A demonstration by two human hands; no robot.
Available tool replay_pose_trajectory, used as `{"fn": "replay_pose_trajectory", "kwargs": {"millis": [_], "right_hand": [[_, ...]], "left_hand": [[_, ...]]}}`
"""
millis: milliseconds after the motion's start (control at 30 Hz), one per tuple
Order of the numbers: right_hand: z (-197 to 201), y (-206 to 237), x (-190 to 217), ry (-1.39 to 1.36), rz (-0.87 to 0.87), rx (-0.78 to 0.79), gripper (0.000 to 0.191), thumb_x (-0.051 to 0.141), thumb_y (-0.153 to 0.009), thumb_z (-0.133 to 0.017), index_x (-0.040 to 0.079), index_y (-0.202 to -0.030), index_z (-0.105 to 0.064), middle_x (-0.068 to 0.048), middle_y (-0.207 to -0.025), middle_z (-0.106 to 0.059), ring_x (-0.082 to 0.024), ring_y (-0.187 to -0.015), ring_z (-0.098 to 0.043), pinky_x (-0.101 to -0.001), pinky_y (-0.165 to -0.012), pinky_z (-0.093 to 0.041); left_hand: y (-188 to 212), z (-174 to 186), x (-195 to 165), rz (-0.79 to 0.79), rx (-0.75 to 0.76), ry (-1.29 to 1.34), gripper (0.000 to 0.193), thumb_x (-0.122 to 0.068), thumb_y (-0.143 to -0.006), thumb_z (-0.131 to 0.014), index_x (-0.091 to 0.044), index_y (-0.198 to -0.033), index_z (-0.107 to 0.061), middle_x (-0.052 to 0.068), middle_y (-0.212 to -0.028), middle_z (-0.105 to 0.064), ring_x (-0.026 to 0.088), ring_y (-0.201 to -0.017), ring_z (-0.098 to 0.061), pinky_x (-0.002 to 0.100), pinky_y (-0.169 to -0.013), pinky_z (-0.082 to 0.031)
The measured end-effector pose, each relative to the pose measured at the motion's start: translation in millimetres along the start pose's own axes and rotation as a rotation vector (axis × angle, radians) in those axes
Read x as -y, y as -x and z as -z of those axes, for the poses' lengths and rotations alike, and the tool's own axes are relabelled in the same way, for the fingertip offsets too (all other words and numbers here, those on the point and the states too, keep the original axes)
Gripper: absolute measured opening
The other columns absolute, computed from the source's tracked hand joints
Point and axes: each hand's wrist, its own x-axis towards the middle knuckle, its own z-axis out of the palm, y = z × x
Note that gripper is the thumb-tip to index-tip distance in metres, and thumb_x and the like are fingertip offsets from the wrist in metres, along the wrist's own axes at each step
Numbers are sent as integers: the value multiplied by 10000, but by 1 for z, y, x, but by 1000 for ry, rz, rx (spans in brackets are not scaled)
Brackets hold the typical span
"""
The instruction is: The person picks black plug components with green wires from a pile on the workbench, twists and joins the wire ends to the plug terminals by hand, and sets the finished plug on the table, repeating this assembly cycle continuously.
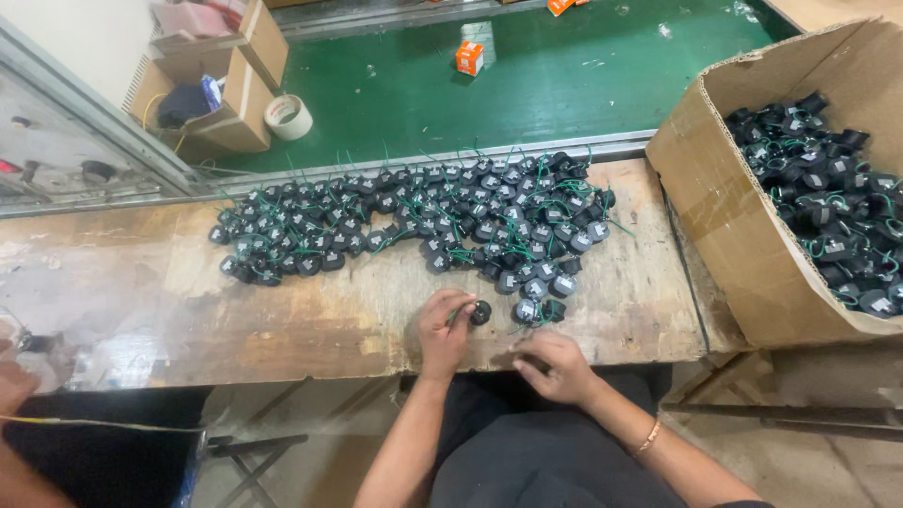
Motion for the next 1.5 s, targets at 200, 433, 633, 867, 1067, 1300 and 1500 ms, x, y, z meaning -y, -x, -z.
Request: {"fn": "replay_pose_trajectory", "kwargs": {"millis": [200,433,633,867,1067,1300,1500], "right_hand": [[5,-33,15,-100,-382,243,513,133,-798,-791,36,-1259,-589,-122,-812,-712,-287,-686,-697,-372,-633,-558],[2,-29,8,12,-251,246,431,143,-805,-816,38,-1190,-652,-146,-836,-697,-278,-712,-701,-368,-639,-551],[6,-21,-2,-164,-332,173,442,145,-849,-777,13,-1241,-620,-112,-862,-725,-206,-724,-696,-332,-665,-561],[5,-21,2,26,-240,166,505,171,-804,-814,7,-1243,-625,-162,-963,-724,-305,-794,-715,-380,-685,-557],[1,-21,4,51,-83,197,554,162,-737,-861,8,-1221,-641,-174,-996,-729,-372,-919,-713,-431,-787,-555],[7,-7,-14,-158,-140,98,496,100,-716,-814,12,-1175,-648,-138,-1091,-720,-267,-953,-727,-357,-837,-567],[10,0,-24,-331,-190,108,503,112,-760,-818,12,-1223,-648,-108,-1095,-731,-210,-959,-714,-328,-855,-567]], "left_hand": [[5,-1,-1,-214,202,95,200,44,-767,-809,-52,-930,-742,81,-923,-749,241,-822,-714,329,-738,-566],[7,-8,-15,-252,215,-5,183,67,-848,-740,-61,-978,-742,92,-1001,-752,258,-895,-754,329,-793,-611],[1,-2,-13,-117,377,129,244,95,-918,-636,-50,-1098,-715,107,-1173,-761,244,-996,-729,339,-877,-589],[5,-7,14,21,475,353,224,42,-792,-806,-64,-932,-667,82,-1060,-736,200,-1002,-695,322,-875,-580],[12,-12,26,427,535,601,273,66,-800,-795,-63,-916,-584,46,-954,-669,119,-940,-659,282,-839,-571],[-1,-11,10,91,242,169,141,-83,-861,-798,-34,-937,-690,82,-1042,-720,215,-960,-697,308,-812,-556],[-17,-23,-21,-26,207,-436,474,-170,-820,-792,-61,-1257,-646,152,-1415,-571,392,-1336,-484,476,-1087,-412]]}}
